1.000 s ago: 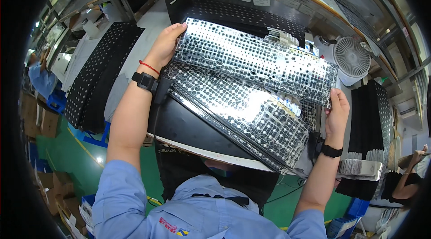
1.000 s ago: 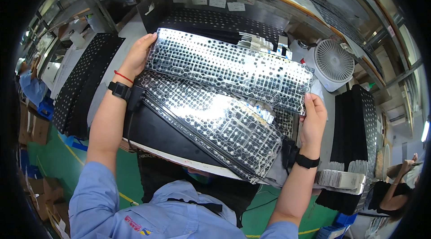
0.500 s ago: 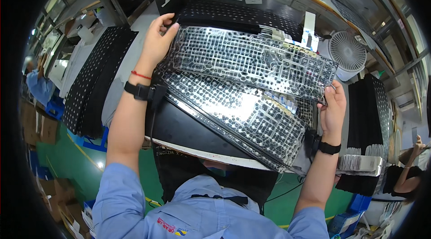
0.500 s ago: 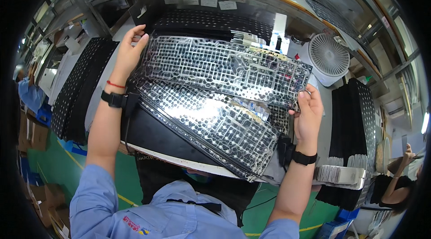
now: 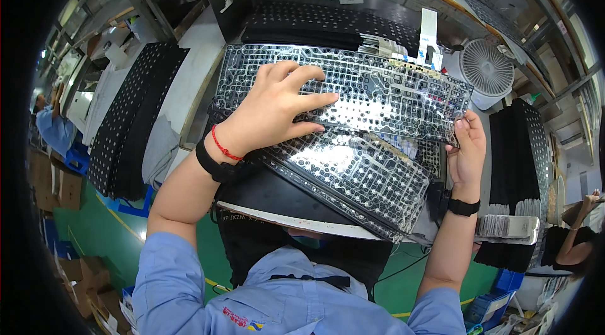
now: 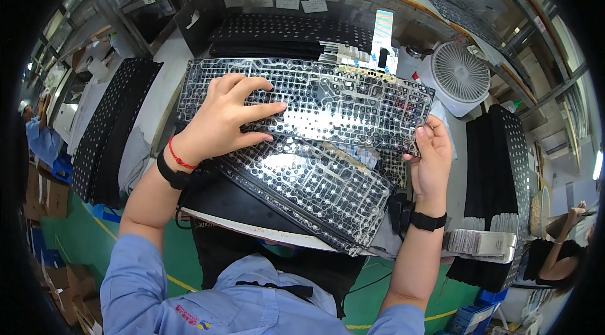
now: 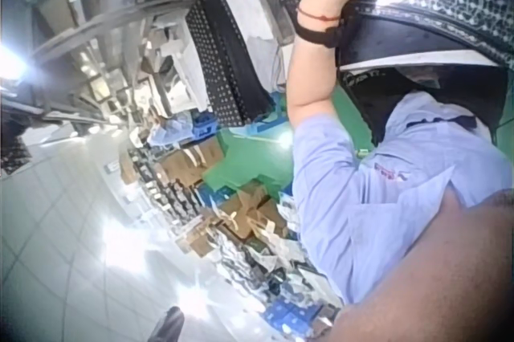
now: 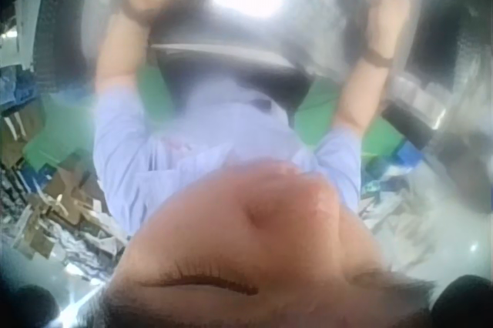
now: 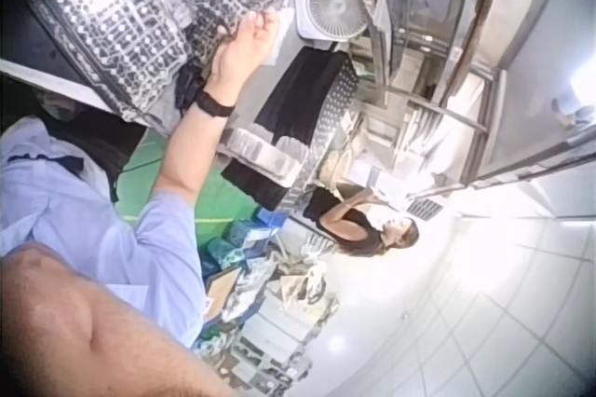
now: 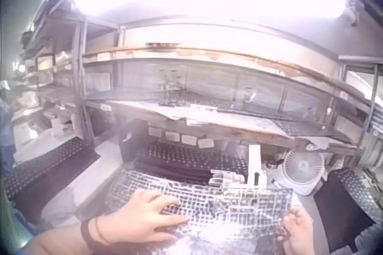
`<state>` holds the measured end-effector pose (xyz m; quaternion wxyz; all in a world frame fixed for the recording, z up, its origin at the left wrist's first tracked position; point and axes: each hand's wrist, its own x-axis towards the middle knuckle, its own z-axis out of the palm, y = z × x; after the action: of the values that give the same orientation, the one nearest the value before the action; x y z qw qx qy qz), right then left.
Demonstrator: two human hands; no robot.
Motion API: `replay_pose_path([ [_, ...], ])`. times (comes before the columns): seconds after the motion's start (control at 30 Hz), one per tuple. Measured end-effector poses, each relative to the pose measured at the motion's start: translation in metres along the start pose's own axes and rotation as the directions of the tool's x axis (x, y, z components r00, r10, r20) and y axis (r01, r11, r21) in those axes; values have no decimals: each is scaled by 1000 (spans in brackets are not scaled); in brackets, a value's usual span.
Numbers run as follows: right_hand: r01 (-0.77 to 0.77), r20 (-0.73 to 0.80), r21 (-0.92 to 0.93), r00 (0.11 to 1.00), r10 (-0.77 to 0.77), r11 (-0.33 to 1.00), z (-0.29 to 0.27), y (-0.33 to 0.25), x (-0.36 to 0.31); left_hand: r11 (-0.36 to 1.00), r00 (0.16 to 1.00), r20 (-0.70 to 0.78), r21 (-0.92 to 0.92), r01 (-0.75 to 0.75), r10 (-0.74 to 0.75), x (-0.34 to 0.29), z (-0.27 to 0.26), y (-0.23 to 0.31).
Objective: Inspecting and assembling internal metallic keyboard plates and component layers on a factory floor.
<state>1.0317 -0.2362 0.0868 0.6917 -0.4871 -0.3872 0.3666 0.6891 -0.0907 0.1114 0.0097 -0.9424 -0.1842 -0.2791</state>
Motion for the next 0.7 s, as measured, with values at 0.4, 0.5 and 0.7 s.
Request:
replay_pose_path([
  [0.4, 4, -14, 25, 1000, -3, 1000, -5, 4, 5, 965, 952, -205, -85, -249, 227, -2, -8, 3],
  [0.5, -12, -34, 9, 999, 13, 1000, -9, 7, 6, 780, 951, -94, -552, -296, 295, -3, -16, 6],
  [0.7, -48, -20, -52, 999, 47, 997, -6, 8, 7, 133, 649, 297, -948, 291, 700, -23, -10, 50],
])
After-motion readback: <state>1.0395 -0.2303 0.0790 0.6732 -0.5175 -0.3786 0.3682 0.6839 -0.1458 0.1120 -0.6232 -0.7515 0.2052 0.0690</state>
